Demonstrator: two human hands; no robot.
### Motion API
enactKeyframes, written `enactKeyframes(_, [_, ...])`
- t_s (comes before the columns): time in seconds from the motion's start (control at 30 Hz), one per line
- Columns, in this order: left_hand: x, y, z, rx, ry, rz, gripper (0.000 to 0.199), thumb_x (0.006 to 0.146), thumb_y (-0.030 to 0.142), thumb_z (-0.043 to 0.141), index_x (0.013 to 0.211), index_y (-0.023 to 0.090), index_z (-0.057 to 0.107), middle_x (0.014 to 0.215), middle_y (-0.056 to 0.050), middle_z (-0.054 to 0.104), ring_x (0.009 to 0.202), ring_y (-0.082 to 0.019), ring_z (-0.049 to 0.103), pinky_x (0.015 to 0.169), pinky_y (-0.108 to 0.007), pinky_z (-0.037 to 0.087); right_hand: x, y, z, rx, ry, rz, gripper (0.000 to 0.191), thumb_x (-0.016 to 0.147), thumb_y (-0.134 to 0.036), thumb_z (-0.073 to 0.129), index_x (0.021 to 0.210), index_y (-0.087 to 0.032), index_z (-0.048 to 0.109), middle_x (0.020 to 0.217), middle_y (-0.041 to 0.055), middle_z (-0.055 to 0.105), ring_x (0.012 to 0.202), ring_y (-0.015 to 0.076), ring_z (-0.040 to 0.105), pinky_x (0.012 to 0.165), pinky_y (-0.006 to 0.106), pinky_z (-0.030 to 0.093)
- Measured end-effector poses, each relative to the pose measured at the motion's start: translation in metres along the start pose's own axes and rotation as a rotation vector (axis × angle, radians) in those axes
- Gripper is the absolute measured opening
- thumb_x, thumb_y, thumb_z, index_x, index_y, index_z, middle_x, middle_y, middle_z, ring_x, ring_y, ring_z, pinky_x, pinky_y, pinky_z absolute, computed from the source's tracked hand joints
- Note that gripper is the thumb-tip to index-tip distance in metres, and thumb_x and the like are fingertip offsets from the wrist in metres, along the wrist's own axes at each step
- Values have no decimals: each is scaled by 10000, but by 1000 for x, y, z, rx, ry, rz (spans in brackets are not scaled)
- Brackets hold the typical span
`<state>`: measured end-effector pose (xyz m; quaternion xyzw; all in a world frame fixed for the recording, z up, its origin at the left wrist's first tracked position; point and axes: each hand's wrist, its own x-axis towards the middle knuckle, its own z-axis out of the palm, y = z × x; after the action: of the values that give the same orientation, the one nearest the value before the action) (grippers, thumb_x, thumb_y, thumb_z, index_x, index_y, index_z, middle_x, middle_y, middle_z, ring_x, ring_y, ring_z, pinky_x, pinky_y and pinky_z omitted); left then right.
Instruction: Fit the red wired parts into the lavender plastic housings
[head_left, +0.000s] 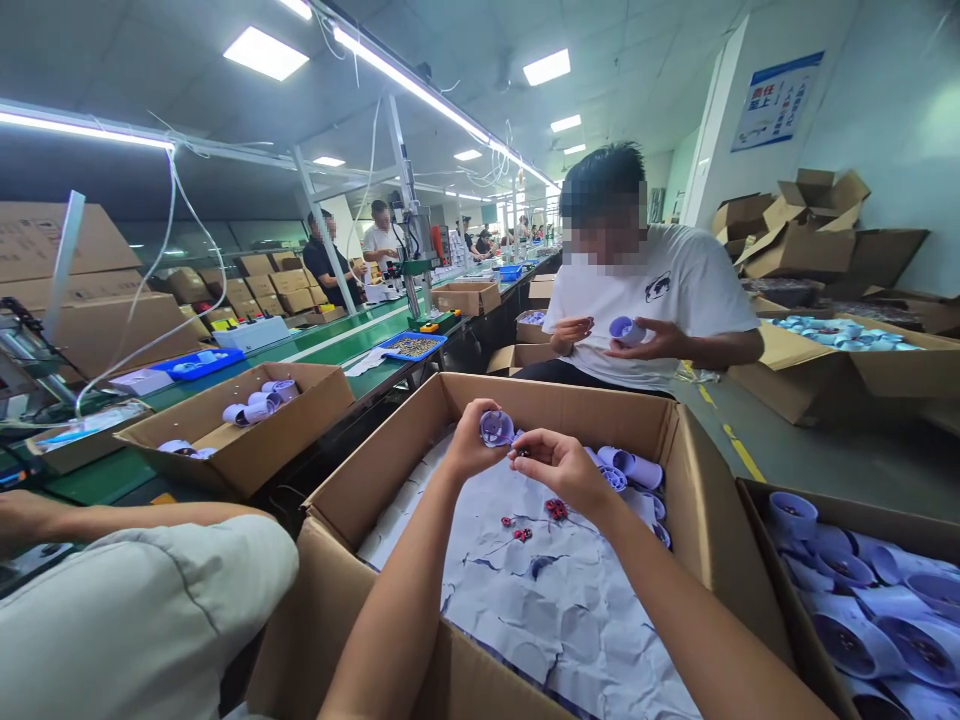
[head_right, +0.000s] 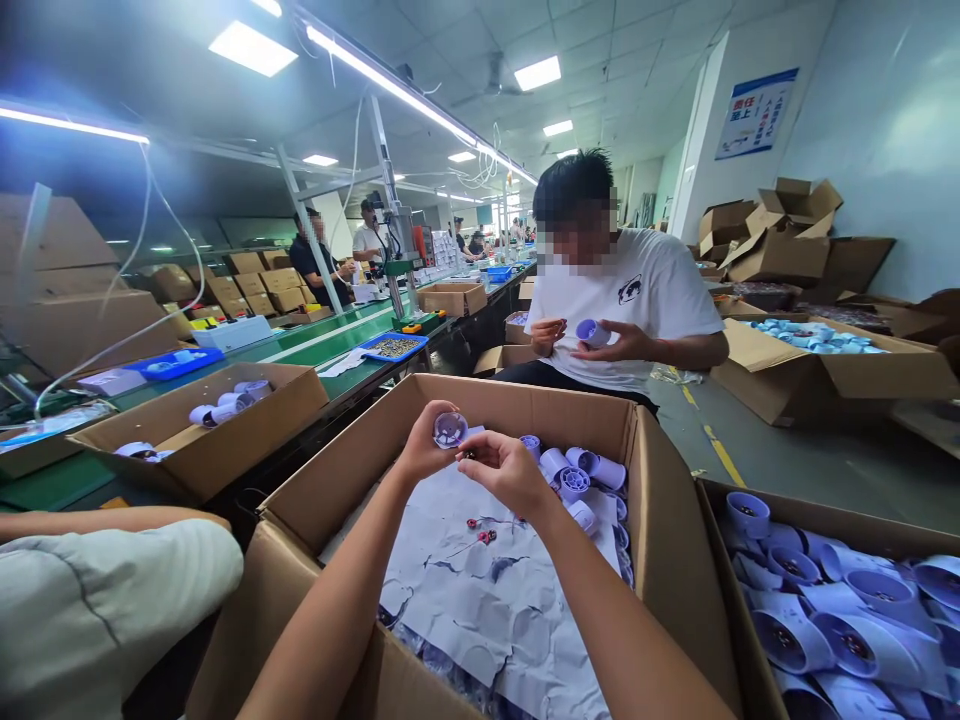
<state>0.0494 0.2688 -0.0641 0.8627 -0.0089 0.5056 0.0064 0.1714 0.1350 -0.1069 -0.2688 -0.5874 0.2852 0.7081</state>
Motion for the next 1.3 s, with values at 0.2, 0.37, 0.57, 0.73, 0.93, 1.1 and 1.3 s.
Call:
enactKeyframes(0.2, [0,1,0,-35,-77,-67,494,613,308,704,1012,124,477,973,-100,564,864,-177,548,767,-303,450,-1,0,0,-3,-7,-10,311,577,-265,756,832,-124,647,820,45,656,801,147,623,787,282,491])
enactKeyframes(0.37, [1,5,-2,-23,-81,-95,493,580,242,702,1023,132,514,985,-86,593,887,-179,572,781,-294,457,-1,1,-1,-33,-36,10,313,596,-264,753,857,-132,641,835,49,657,816,162,630,821,313,492])
enactKeyframes(0.57, [3,8,-3,-53,-117,-60,479,585,241,695,1022,128,534,980,-89,599,874,-179,577,759,-285,460,0,2,-1,-63,-48,8,292,601,-266,735,842,-128,642,823,48,659,805,154,623,785,292,487])
enactKeyframes(0.73, [2,8,-3,-67,-125,-26,454,602,236,680,1017,123,539,984,-92,600,871,-170,580,751,-270,465,-1,3,-1,-68,-33,8,298,606,-269,727,855,-128,642,817,43,654,801,146,620,780,279,483])
enactKeyframes(0.93, [2,6,-3,-60,-124,-13,459,595,220,686,1021,131,541,983,-88,608,874,-174,581,761,-277,462,0,3,-1,-75,-34,27,313,592,-272,724,856,-127,642,821,47,657,800,146,614,786,280,476])
enactKeyframes(1.1, [2,6,-2,-53,-120,3,458,594,205,671,1025,135,535,1000,-88,598,888,-178,573,765,-280,454,2,7,-2,-125,-40,8,341,611,-321,700,885,-125,642,844,56,651,813,156,608,788,287,472])
enactKeyframes(1.3, [2,12,3,-26,-183,69,451,557,99,563,1005,148,546,969,-59,582,890,-164,555,779,-271,453,7,14,-6,-546,112,-209,297,737,-270,577,979,-125,672,862,61,617,755,148,555,722,299,456])
